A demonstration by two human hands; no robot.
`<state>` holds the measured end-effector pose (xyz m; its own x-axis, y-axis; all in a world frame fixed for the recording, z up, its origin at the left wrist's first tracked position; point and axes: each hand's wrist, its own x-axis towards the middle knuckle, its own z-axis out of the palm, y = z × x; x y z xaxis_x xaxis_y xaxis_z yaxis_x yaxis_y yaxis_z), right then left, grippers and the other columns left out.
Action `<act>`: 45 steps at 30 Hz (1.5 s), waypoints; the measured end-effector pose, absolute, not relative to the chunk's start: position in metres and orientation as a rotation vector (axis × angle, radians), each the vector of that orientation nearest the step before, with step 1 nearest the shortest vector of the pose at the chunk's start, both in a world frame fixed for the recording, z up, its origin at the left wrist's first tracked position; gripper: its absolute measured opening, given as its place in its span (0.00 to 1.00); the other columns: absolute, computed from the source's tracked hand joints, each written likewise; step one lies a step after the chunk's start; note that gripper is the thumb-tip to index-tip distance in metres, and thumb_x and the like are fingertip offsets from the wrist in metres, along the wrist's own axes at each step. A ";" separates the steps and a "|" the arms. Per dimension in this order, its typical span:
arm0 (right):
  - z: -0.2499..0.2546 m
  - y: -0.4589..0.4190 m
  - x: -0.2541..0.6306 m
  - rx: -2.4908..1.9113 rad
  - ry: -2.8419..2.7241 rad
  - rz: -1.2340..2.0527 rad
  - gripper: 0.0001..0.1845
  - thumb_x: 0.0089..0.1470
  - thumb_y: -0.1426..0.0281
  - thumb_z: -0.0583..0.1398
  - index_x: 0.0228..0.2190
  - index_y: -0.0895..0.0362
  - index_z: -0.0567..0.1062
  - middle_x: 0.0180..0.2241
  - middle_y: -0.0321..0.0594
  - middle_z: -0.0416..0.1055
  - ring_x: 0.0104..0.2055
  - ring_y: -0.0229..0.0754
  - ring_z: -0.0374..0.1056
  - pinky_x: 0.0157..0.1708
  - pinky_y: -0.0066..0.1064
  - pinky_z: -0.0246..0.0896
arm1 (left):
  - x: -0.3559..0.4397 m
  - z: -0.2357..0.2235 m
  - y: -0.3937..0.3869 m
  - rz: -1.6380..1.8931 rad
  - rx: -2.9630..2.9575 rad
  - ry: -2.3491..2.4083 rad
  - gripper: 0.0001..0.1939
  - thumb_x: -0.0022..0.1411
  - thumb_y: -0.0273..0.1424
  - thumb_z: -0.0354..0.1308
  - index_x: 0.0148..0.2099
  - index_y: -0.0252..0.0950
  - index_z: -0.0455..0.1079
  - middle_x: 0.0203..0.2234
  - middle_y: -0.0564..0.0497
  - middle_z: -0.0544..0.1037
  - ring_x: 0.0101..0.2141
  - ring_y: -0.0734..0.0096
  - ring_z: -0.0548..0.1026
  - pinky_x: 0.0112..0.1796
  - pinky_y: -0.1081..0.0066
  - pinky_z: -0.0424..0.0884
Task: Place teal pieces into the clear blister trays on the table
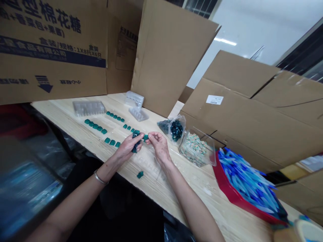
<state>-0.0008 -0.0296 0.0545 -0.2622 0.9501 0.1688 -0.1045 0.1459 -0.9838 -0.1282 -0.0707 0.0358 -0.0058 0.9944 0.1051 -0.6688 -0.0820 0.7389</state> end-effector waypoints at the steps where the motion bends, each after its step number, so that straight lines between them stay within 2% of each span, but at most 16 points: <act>1: 0.054 -0.029 0.000 -0.882 -1.430 1.288 0.15 0.41 0.62 0.65 0.30 0.57 0.71 0.21 0.33 0.70 0.22 0.34 0.66 0.27 0.27 0.63 | -0.129 0.035 -0.070 1.506 0.773 0.609 0.14 0.51 0.37 0.62 0.35 0.33 0.66 0.20 0.56 0.66 0.15 0.85 0.60 0.15 0.81 0.54; 9: 0.055 -0.031 0.007 -0.950 -1.616 0.958 0.11 0.48 0.61 0.60 0.29 0.56 0.69 0.22 0.33 0.68 0.23 0.35 0.64 0.28 0.29 0.61 | -0.132 0.035 -0.071 1.412 0.929 0.623 0.14 0.52 0.39 0.60 0.30 0.33 0.65 0.18 0.56 0.64 0.15 0.85 0.58 0.16 0.80 0.51; 15: 0.050 -0.020 0.016 -0.937 -1.486 0.891 0.11 0.48 0.61 0.59 0.30 0.56 0.67 0.22 0.32 0.67 0.23 0.35 0.64 0.28 0.29 0.61 | -0.132 0.035 -0.073 1.367 0.951 0.649 0.13 0.53 0.39 0.59 0.33 0.33 0.65 0.15 0.58 0.62 0.14 0.83 0.58 0.16 0.80 0.50; 19: 0.057 -0.026 0.024 -0.864 -1.480 1.099 0.12 0.47 0.62 0.62 0.31 0.56 0.69 0.23 0.34 0.69 0.24 0.35 0.65 0.30 0.29 0.63 | -0.132 0.038 -0.075 1.333 0.954 0.609 0.13 0.54 0.38 0.59 0.33 0.33 0.65 0.16 0.58 0.61 0.15 0.83 0.58 0.16 0.80 0.52; 21: 0.063 -0.033 0.025 -0.824 -1.498 1.248 0.12 0.47 0.62 0.62 0.32 0.56 0.71 0.31 0.38 0.73 0.27 0.35 0.67 0.32 0.30 0.65 | -0.133 0.039 -0.076 1.318 0.967 0.581 0.12 0.55 0.38 0.58 0.32 0.33 0.65 0.17 0.57 0.61 0.16 0.84 0.58 0.17 0.80 0.53; 24: 0.068 -0.041 0.026 -0.798 -1.478 1.412 0.12 0.47 0.61 0.62 0.33 0.55 0.72 0.42 0.40 0.72 0.30 0.34 0.69 0.35 0.30 0.66 | -0.133 0.039 -0.076 1.303 0.989 0.558 0.12 0.56 0.38 0.57 0.32 0.33 0.65 0.18 0.57 0.61 0.16 0.84 0.58 0.17 0.80 0.52; 28: 0.062 -0.037 0.027 -0.802 -1.441 1.442 0.15 0.43 0.64 0.65 0.35 0.54 0.73 0.32 0.37 0.74 0.29 0.35 0.68 0.35 0.30 0.66 | -0.134 0.038 -0.075 1.274 0.993 0.556 0.11 0.55 0.37 0.58 0.33 0.32 0.66 0.18 0.57 0.62 0.16 0.84 0.58 0.17 0.80 0.53; 32: 0.060 -0.034 0.029 -0.894 -1.624 1.141 0.11 0.45 0.65 0.64 0.32 0.56 0.74 0.25 0.35 0.71 0.27 0.36 0.67 0.31 0.30 0.65 | -0.134 0.037 -0.076 1.238 0.939 0.532 0.11 0.55 0.35 0.59 0.34 0.32 0.66 0.18 0.58 0.61 0.15 0.85 0.58 0.16 0.81 0.53; 35: 0.060 -0.038 0.030 -0.885 -2.011 0.662 0.06 0.52 0.70 0.57 0.32 0.57 0.74 0.28 0.39 0.71 0.32 0.40 0.67 0.35 0.33 0.64 | -0.132 0.034 -0.075 1.176 0.837 0.467 0.10 0.54 0.33 0.60 0.33 0.31 0.66 0.18 0.57 0.62 0.15 0.86 0.58 0.17 0.81 0.54; 39: 0.050 -0.043 0.037 -0.843 -2.400 0.050 0.15 0.52 0.81 0.49 0.33 0.59 0.72 0.32 0.45 0.69 0.38 0.44 0.65 0.40 0.37 0.61 | -0.136 0.036 -0.073 1.087 0.609 0.348 0.07 0.55 0.29 0.59 0.33 0.29 0.66 0.24 0.53 0.67 0.15 0.90 0.56 0.15 0.84 0.52; 42: 0.040 -0.046 0.062 -0.938 -2.424 -0.038 0.14 0.53 0.81 0.48 0.34 0.59 0.72 0.32 0.45 0.70 0.37 0.44 0.66 0.38 0.36 0.62 | -0.146 0.045 -0.074 1.121 0.563 0.316 0.06 0.57 0.28 0.57 0.32 0.29 0.66 0.28 0.52 0.68 0.15 0.91 0.55 0.14 0.85 0.52; 45: 0.044 -0.063 0.110 -1.119 -2.249 0.024 0.10 0.56 0.74 0.52 0.35 0.58 0.73 0.32 0.44 0.72 0.35 0.42 0.68 0.36 0.33 0.63 | -0.153 0.054 -0.082 1.192 0.599 0.422 0.04 0.56 0.26 0.58 0.32 0.30 0.66 0.26 0.52 0.69 0.15 0.89 0.57 0.14 0.84 0.55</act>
<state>0.1101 -0.0627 0.0443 -0.4499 0.7266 0.5193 0.7153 0.6413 -0.2776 -0.1528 -0.0819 0.0541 0.3225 0.9465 0.0049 -0.7323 0.2462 0.6349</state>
